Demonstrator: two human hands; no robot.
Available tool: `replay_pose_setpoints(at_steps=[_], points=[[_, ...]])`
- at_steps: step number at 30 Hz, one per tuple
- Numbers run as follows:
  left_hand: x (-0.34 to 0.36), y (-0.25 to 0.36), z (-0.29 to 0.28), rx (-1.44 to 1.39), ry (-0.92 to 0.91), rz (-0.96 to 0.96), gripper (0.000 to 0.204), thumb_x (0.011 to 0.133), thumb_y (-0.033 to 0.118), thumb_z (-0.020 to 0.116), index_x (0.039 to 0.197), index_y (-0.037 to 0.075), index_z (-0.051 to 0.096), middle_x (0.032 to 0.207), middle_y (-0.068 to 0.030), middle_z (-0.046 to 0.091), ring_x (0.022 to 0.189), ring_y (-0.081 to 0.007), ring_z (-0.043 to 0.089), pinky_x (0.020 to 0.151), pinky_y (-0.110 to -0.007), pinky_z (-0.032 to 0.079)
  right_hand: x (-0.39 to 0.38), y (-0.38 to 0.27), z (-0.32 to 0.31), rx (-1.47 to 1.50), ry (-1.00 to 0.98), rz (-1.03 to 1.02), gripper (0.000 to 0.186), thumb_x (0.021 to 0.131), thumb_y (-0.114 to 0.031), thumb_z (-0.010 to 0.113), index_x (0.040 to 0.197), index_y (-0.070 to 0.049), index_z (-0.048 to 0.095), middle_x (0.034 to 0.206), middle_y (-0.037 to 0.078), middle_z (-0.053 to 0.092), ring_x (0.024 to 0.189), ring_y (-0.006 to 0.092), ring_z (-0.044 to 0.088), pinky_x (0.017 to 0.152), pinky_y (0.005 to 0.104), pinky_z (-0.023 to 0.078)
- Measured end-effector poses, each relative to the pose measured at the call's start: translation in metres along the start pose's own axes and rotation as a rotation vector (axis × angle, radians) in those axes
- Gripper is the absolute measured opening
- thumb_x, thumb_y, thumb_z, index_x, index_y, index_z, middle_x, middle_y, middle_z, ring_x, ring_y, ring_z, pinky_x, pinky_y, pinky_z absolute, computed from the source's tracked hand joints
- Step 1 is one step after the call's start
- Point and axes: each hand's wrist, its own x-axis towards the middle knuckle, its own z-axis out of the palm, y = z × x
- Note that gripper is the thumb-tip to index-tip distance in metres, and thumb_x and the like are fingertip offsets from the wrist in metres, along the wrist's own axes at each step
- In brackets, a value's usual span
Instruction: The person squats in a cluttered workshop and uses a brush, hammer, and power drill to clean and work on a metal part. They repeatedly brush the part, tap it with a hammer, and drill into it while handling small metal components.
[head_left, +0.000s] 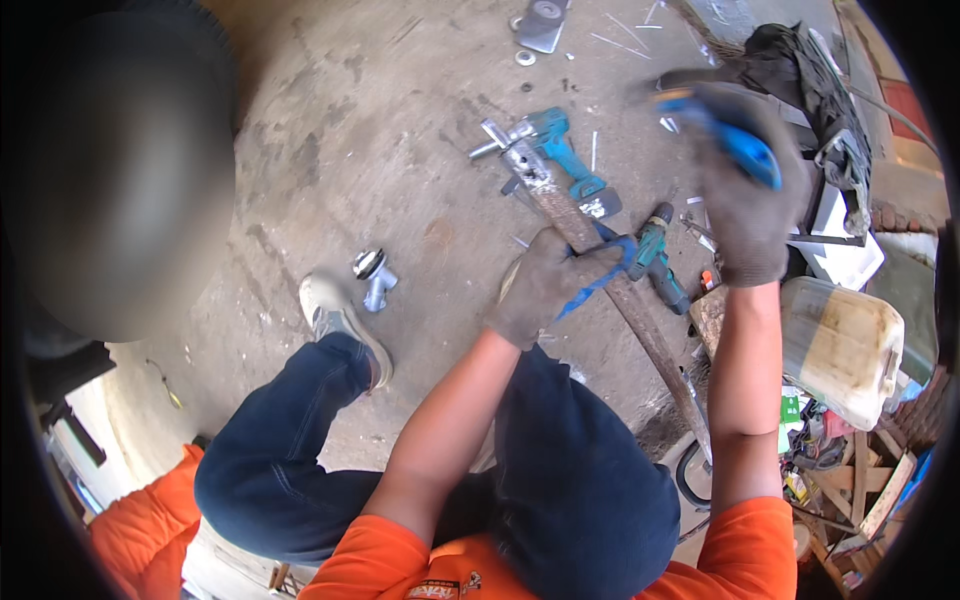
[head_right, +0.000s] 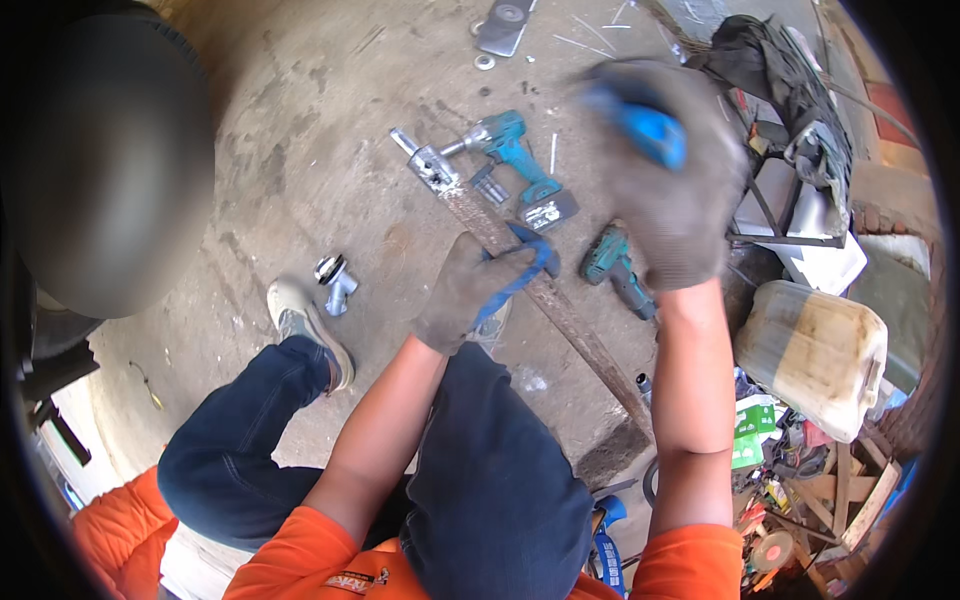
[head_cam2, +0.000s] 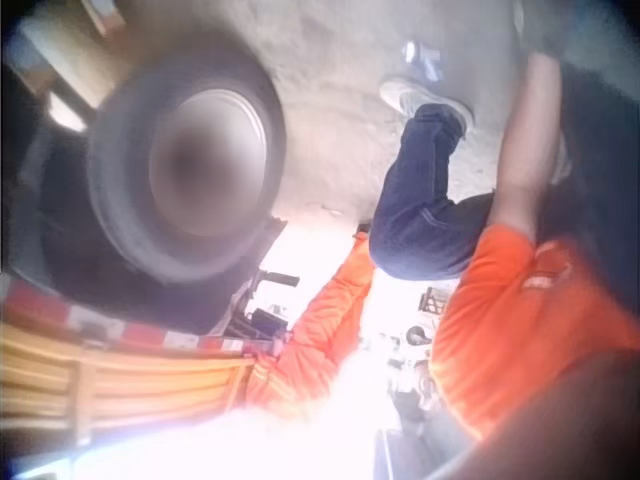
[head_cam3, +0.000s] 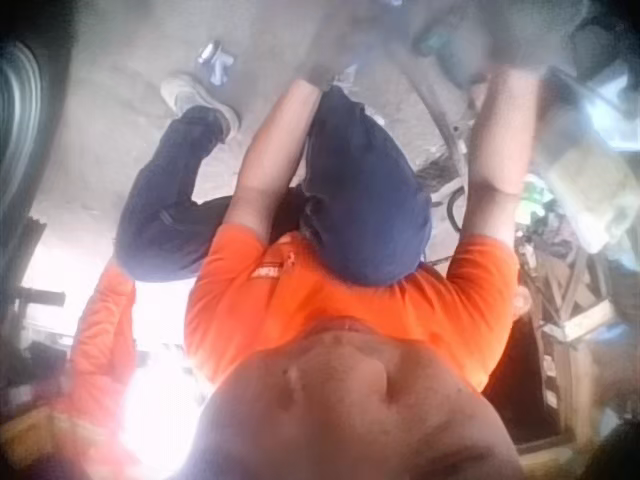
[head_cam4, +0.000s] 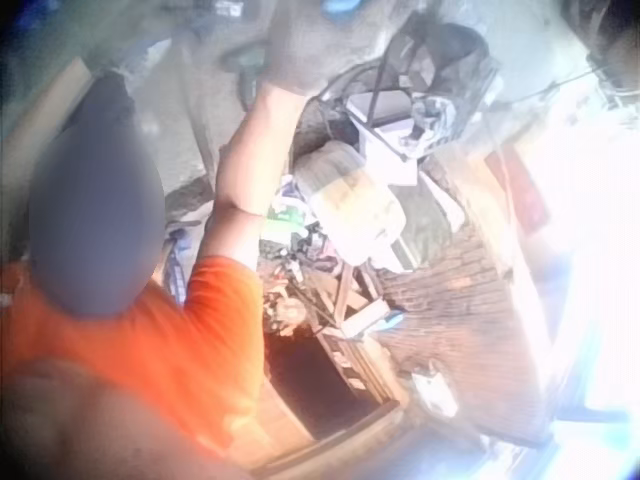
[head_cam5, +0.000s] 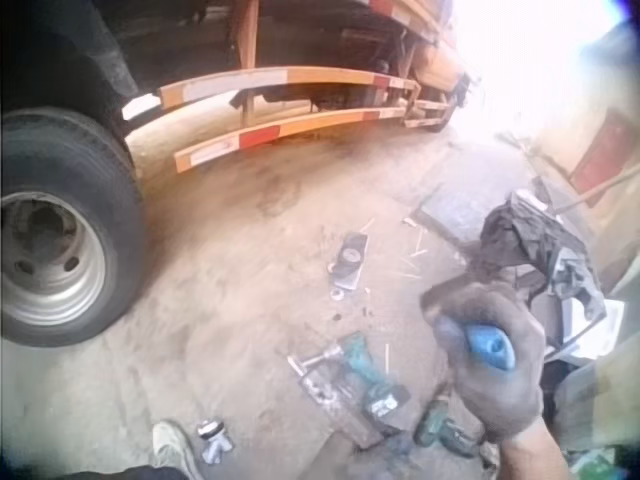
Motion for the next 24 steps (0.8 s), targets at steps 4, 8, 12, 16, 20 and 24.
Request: replay_pose_setpoints(at_steps=[4,8,12,16,20,24], points=[[-0.02,0.008,-0.014,0.133,0.015,-0.076,0.022,0.09,0.01,0.066,0.107,-0.003,0.067,0.098,-0.0077,0.069,0.089,-0.0135,0.064,0.082,-0.027,0.052,-0.071,0.052,-0.02,0.555,-0.244,0.899,0.017,0.085,-0.014,0.074,0.098,-0.003,0.071,0.082,0.001,0.069,0.073,0.0125,0.064,0.065,0.0272,0.051],[-0.037,0.017,-0.042,0.062,0.007,-0.064,0.034,0.09,0.018,0.067,0.118,-0.002,0.062,0.109,-0.008,0.067,0.099,-0.0152,0.063,0.09,-0.029,0.051,-0.212,0.121,-0.009,0.257,-1.026,1.068,0.033,0.079,-0.023,0.075,0.099,0.003,0.068,0.078,0.012,0.069,0.066,0.0184,0.064,0.066,0.0352,0.052],[-0.062,0.001,-0.141,0.763,0.582,-0.446,0.043,0.092,0.036,0.064,0.115,-0.001,0.066,0.112,-0.0152,0.068,0.099,-0.0207,0.066,0.087,-0.032,0.051,-0.311,0.156,-0.026,-0.149,-1.209,0.708,0.053,0.077,-0.035,0.075,0.111,0.004,0.064,0.085,0.018,0.068,0.073,0.0251,0.067,0.068,0.0387,0.052],[-0.109,-0.064,-0.263,1.205,0.785,-0.911,0.074,0.075,0.055,0.071,0.125,0.001,0.061,0.127,-0.0221,0.061,0.118,-0.0317,0.06,0.098,-0.037,0.045,-0.23,0.08,-0.027,0.287,-0.943,0.965,0.053,0.091,-0.037,0.063,0.125,0.004,0.058,0.097,0.015,0.068,0.079,0.0166,0.064,0.072,0.0339,0.052],[-0.101,-0.101,-0.257,1.322,0.847,-0.963,0.08,0.074,0.047,0.073,0.136,0.003,0.05,0.146,-0.0215,0.044,0.13,-0.0354,0.05,0.109,-0.039,0.037,-0.168,0.015,-0.044,0.988,-0.638,0.974,0.06,0.09,-0.034,0.07,0.132,0.005,0.053,0.107,0.013,0.067,0.084,0.0182,0.064,0.078,0.0316,0.052],[-0.1,-0.094,-0.225,1.439,0.936,-0.826,0.07,0.076,0.043,0.075,0.128,0.0,0.056,0.132,-0.0189,0.055,0.118,-0.033,0.057,0.102,-0.039,0.043,-0.143,-0.025,-0.038,0.315,-0.745,0.445,0.057,0.086,-0.02,0.072,0.135,0.002,0.05,0.109,0.028,0.066,0.101,0.0316,0.069,0.087,0.0366,0.051]])
